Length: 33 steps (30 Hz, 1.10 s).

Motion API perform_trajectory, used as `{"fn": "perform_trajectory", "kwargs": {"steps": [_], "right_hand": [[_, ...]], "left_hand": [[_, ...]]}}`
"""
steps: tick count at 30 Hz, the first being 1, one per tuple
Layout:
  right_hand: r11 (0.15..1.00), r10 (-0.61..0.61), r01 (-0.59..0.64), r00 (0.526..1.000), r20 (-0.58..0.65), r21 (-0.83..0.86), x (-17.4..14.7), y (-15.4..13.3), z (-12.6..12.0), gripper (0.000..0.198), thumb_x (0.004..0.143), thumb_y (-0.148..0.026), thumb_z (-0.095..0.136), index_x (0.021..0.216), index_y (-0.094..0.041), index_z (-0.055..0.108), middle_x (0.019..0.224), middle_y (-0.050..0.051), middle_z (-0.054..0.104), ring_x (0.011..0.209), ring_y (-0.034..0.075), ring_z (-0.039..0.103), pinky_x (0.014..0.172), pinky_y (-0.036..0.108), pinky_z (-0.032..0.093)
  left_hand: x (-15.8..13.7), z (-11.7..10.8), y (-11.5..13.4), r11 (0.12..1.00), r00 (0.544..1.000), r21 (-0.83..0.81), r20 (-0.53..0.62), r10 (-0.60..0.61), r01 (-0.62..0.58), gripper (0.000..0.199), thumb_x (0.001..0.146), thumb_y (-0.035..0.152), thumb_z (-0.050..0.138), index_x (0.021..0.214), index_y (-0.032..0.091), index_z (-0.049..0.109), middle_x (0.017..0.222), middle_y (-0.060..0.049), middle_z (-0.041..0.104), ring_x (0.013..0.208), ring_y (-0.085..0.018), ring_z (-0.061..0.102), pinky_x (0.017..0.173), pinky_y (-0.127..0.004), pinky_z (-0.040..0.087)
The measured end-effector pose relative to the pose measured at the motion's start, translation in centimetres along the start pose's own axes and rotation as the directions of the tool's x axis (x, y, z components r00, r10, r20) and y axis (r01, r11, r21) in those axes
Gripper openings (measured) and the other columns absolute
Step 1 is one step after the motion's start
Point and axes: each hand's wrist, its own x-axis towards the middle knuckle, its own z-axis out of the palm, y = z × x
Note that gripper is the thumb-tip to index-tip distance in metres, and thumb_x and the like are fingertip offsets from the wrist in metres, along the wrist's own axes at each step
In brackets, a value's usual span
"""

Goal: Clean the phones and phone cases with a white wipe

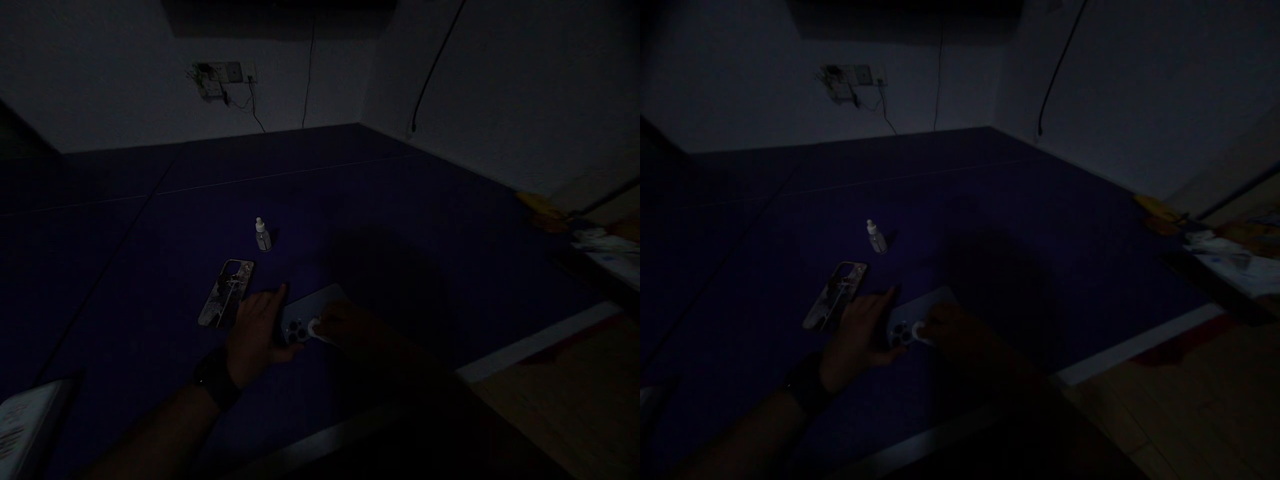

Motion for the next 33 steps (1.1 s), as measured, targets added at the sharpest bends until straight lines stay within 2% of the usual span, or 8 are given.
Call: {"fn": "perform_trajectory", "kwargs": {"steps": [3,8,12,15,19,24,29,33], "right_hand": [[0.993,-0.113,0.114,0.993,-0.039,0.018,0.2,-1.4,0.8,0.022,0.097,-0.013,0.059,0.116,-0.021,0.068,0.105,0.007,0.068,0.100,0.018,0.060,0.082,0.029,0.048],[0.990,-0.139,0.140,0.988,-0.061,0.009,0.1,-2.0,1.3,0.029,0.098,-0.013,0.057,0.126,-0.021,0.061,0.113,0.007,0.066,0.105,0.018,0.056,0.087,0.030,0.046],[0.974,-0.222,0.221,0.975,-0.007,-0.051,1.3,-1.7,1.5,0.022,0.098,-0.015,0.058,0.118,-0.018,0.065,0.104,0.008,0.066,0.097,0.020,0.055,0.082,0.032,0.045],[0.944,-0.309,0.314,0.949,0.063,-0.099,3.0,-1.7,1.5,0.017,0.098,-0.020,0.057,0.112,-0.017,0.068,0.099,0.008,0.065,0.090,0.021,0.053,0.078,0.034,0.043],[0.932,-0.335,0.343,0.939,0.084,-0.118,4.7,-1.9,0.9,0.022,0.099,-0.023,0.055,0.116,-0.016,0.067,0.099,0.009,0.064,0.091,0.021,0.052,0.079,0.035,0.043],[0.958,-0.223,0.242,0.966,0.134,-0.152,4.9,-1.5,-0.4,0.021,0.094,-0.013,0.057,0.112,-0.015,0.068,0.101,0.010,0.065,0.092,0.021,0.055,0.082,0.034,0.045],[0.963,-0.250,0.261,0.959,0.136,-0.070,2.5,0.6,-0.4,0.027,0.096,-0.014,0.054,0.119,-0.019,0.066,0.104,0.009,0.066,0.098,0.021,0.057,0.086,0.035,0.046],[1.000,0.003,-0.002,0.999,0.049,-0.016,0.1,3.0,-1.4,0.028,0.100,-0.015,0.046,0.114,-0.023,0.069,0.103,0.007,0.067,0.095,0.019,0.061,0.083,0.032,0.050]], "left_hand": [[-0.1,-0.3,0.2,1.000,1.000,0.002,-0.004,0.004,-0.004,0.101,0.065,0.041,0.084,0.151,0.019,0.036,0.123,-0.013,0.060,0.115,-0.036,0.053,0.098,-0.051,0.040],[0.0,-0.5,0.6,0.999,0.999,0.016,0.040,-0.029,0.028,0.099,0.063,0.038,0.084,0.150,0.017,0.039,0.119,-0.013,0.061,0.114,-0.036,0.053,0.098,-0.050,0.039],[0.2,-0.6,0.9,0.997,0.996,0.057,0.066,-0.057,0.053,0.097,0.060,0.030,0.084,0.147,0.014,0.042,0.120,-0.013,0.060,0.114,-0.035,0.052,0.097,-0.048,0.040],[0.1,-0.6,1.0,0.997,0.996,0.061,0.079,-0.050,0.045,0.091,0.060,0.027,0.084,0.143,0.018,0.047,0.119,-0.010,0.060,0.113,-0.033,0.052,0.094,-0.045,0.041],[0.1,-0.7,1.2,0.998,0.997,0.054,0.062,-0.038,0.035,0.076,0.060,0.026,0.084,0.132,0.025,0.057,0.114,-0.007,0.060,0.108,-0.031,0.053,0.091,-0.044,0.040],[0.1,-0.9,1.3,0.998,0.999,0.051,0.044,-0.029,0.026,0.070,0.061,0.037,0.087,0.125,0.025,0.060,0.112,-0.007,0.061,0.107,-0.032,0.054,0.090,-0.046,0.040],[0.1,-0.8,1.1,0.999,0.999,0.042,0.045,-0.025,0.023,0.074,0.059,0.041,0.089,0.126,0.025,0.060,0.113,-0.007,0.061,0.109,-0.033,0.054,0.091,-0.046,0.038],[0.1,-0.7,1.1,0.999,0.999,0.030,0.036,-0.027,0.026,0.077,0.057,0.039,0.090,0.127,0.025,0.060,0.114,-0.008,0.061,0.108,-0.033,0.054,0.091,-0.046,0.038]]}}
